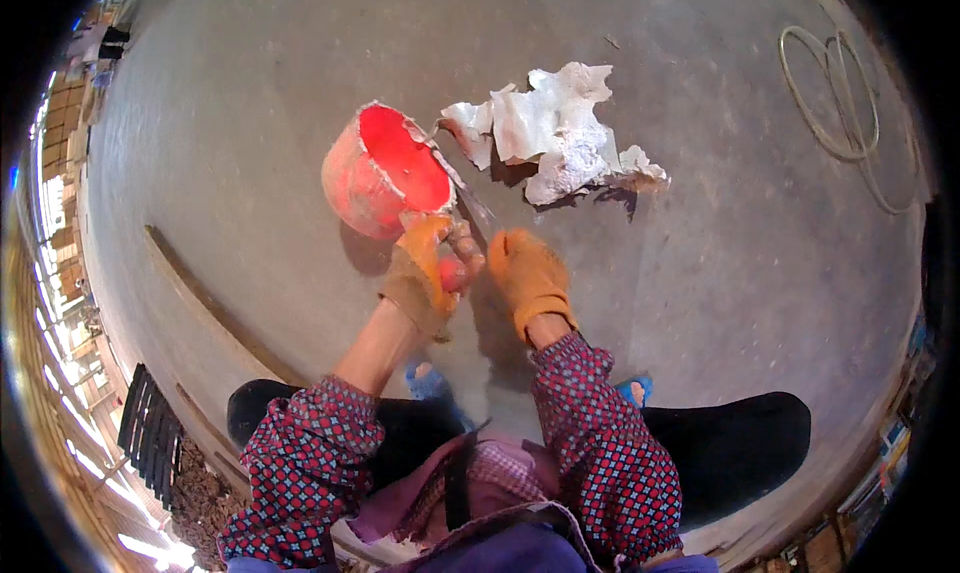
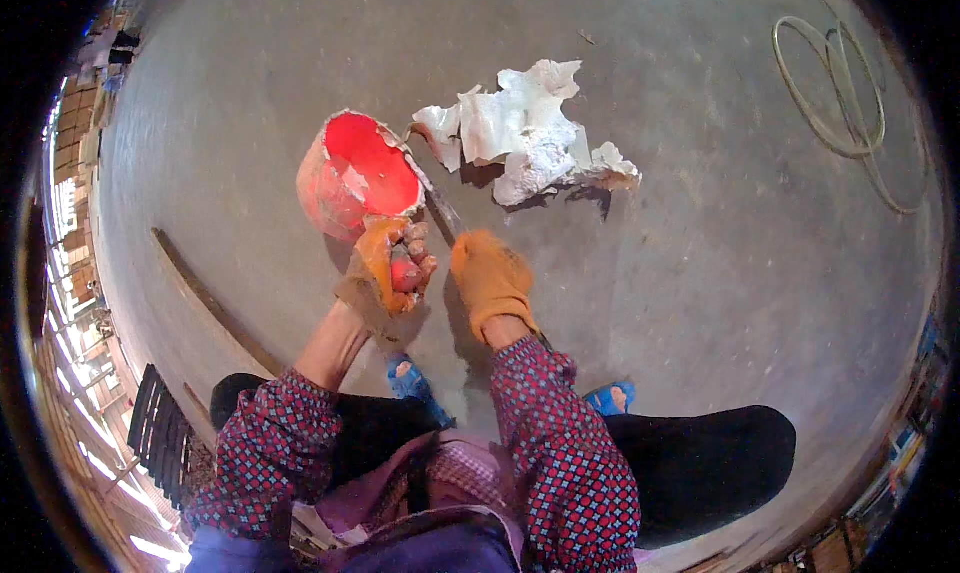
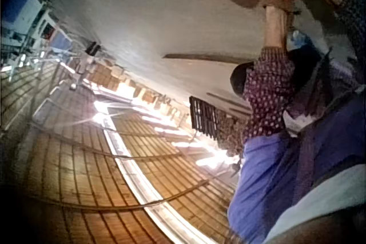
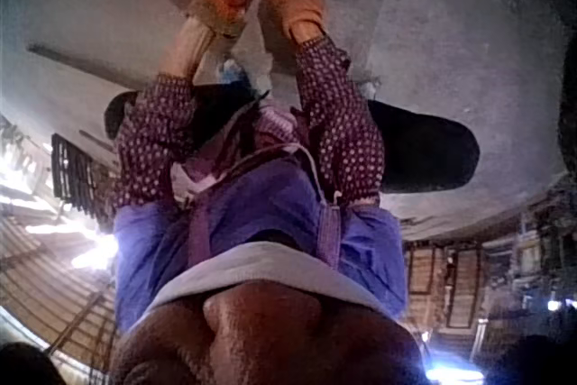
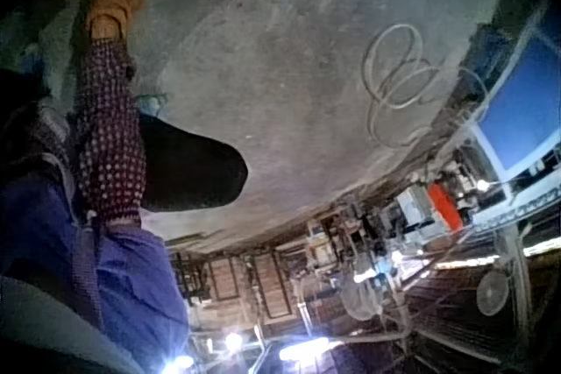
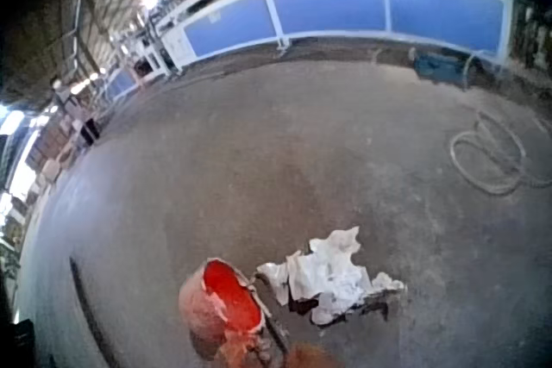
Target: The person uses a metal scraper to remove a thick white paste from the inside of a red bucket. They repeatedly scrape the sides and bottom, then use a cloth to wipe the residue onto the floor. The person also adjusts their gloves during the process.
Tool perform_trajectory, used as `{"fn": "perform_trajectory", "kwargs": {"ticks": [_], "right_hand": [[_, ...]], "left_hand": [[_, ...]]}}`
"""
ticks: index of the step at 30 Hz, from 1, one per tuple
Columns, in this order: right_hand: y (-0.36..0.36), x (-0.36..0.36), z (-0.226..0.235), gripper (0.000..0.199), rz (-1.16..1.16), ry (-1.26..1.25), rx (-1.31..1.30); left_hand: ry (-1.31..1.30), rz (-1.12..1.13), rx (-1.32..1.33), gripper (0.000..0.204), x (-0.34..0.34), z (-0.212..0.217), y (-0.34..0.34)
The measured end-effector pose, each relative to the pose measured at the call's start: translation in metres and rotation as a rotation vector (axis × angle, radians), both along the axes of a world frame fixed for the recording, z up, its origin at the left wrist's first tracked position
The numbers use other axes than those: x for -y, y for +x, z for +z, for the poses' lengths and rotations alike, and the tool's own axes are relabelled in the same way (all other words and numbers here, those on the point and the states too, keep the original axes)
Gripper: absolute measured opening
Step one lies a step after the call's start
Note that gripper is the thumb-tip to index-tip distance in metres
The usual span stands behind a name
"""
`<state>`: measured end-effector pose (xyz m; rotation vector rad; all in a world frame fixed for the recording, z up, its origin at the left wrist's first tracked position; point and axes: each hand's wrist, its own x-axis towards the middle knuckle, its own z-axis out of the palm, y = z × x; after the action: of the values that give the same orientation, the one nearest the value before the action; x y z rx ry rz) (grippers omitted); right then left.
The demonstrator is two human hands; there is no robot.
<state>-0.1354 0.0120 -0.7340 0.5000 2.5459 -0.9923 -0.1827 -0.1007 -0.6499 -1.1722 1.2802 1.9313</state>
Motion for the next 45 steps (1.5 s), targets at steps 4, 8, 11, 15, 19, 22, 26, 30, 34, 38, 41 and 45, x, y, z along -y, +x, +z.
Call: {"fn": "perform_trajectory", "kwargs": {"ticks": [4,8,11,15,19,22,26,30,34,38,41,45], "right_hand": [[-0.014,0.012,-0.01,0.031,-0.076,-0.106,-0.112],[-0.03,0.01,-0.01,0.029,-0.146,-0.344,0.1],[-0.038,-0.001,0.006,0.031,-0.298,-0.736,0.363],[-0.023,0.019,-0.022,0.032,-0.184,-0.368,0.0],[-0.013,0.016,-0.027,0.03,-0.041,-0.115,-0.203],[-0.014,0.015,-0.025,0.028,-0.005,-0.038,-0.166],[-0.016,-0.001,-0.011,0.03,-0.318,-0.829,0.224],[-0.007,0.001,-0.006,0.032,-0.43,-1.067,0.292],[0.007,0.01,-0.011,0.031,-0.452,-1.182,0.392],[-0.004,0.028,-0.001,0.031,-0.623,-1.442,0.157],[0.001,0.004,0.021,0.033,-0.467,-1.288,0.201],[0.005,-0.019,0.046,0.035,-0.292,-0.825,0.324]], "left_hand": [[-0.06,0.042,0.08,0.01,0.005,-0.005,-0.014],[-0.025,0.085,0.1,0.008,0.014,-0.018,-0.018],[0.055,0.088,0.065,0.006,0.017,-0.016,-0.016],[-0.124,0.052,0.122,0.016,0.006,-0.009,-0.018],[-0.038,0.024,0.156,0.019,0.013,-0.02,-0.007],[0.013,-0.028,0.195,0.017,0.015,-0.012,-0.005],[0.047,0.143,0.133,0.014,0.017,-0.007,-0.005],[0.198,0.12,0.13,0.011,0.033,-0.003,-0.006],[0.128,0.094,0.203,0.016,0.038,0.001,0.0],[0.293,0.163,0.158,0.024,0.019,0.016,0.017],[0.368,0.168,0.149,0.029,0.029,0.013,0.014],[0.283,0.158,0.18,0.028,0.03,0.019,0.024]]}}
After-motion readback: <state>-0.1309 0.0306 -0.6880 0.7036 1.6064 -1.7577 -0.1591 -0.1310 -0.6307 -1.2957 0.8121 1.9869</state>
